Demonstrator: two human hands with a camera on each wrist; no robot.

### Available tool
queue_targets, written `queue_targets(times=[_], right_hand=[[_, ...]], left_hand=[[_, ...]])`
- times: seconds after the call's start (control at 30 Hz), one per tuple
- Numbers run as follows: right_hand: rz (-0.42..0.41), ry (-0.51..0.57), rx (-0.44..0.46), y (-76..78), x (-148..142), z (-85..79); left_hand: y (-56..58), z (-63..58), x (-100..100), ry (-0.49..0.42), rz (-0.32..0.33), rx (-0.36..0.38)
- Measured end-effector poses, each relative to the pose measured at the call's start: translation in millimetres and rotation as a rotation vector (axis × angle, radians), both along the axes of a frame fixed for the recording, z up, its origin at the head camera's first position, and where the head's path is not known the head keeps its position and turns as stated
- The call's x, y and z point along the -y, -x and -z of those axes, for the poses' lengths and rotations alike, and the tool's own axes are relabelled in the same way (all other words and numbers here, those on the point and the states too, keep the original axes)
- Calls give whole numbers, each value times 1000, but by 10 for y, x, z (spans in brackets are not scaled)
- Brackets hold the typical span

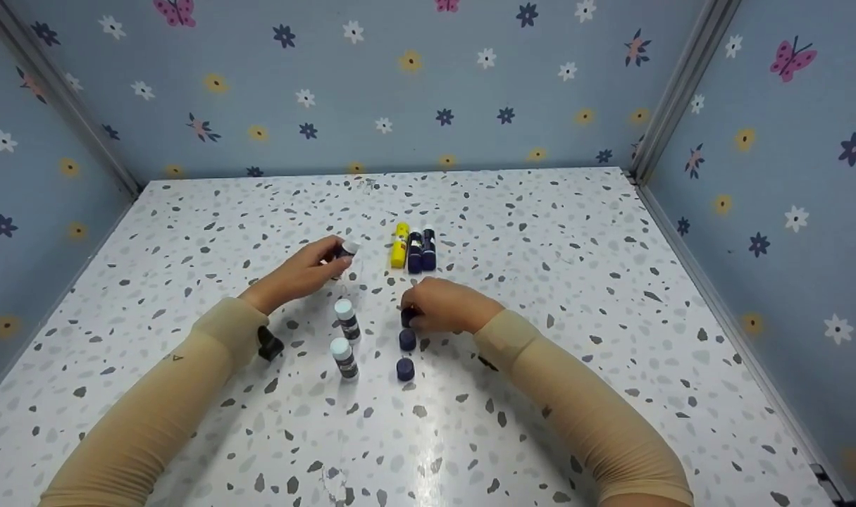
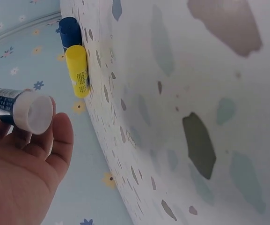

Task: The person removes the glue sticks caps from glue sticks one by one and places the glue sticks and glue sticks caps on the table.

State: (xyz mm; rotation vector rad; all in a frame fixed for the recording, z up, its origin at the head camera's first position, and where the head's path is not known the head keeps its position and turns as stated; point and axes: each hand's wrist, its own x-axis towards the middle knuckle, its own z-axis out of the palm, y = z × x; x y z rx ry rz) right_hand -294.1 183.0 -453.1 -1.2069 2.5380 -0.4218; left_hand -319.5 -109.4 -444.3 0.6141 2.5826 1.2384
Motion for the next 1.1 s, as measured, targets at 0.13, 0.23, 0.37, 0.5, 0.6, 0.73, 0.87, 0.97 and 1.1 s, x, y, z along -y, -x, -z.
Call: queue_targets(times=[0.13,0.23,0.37,0.5,0.6,0.73,0.87,0.97,1.1], right_hand=[[6,-5,7,10,3,12],[11,-3,15,7,4,10],[20,7,25,2,2,0],[22,13,27,-6,-3,-17],[22,10,26,-5,-2,-25],[21,5,27,1,1,-25],[24,3,35,3,-2,-20],[29,3,38,5,-5,-14],[31,-3,33,9,-4,-13]], left_hand=[[4,3,-2,-9,8,-26],[2,4,-1,-19,19,-40],[-14,-8,3,-20,29,-42],[-16,-2,3,-20,33,-30],[-8,16,-1,-29,37,-19],[5,44,-4,-43,47,-10],[16,66,-6,-36,51,-21],[15,71,-10,-28,49,-28],[6,81,-18,-18,51,-22]])
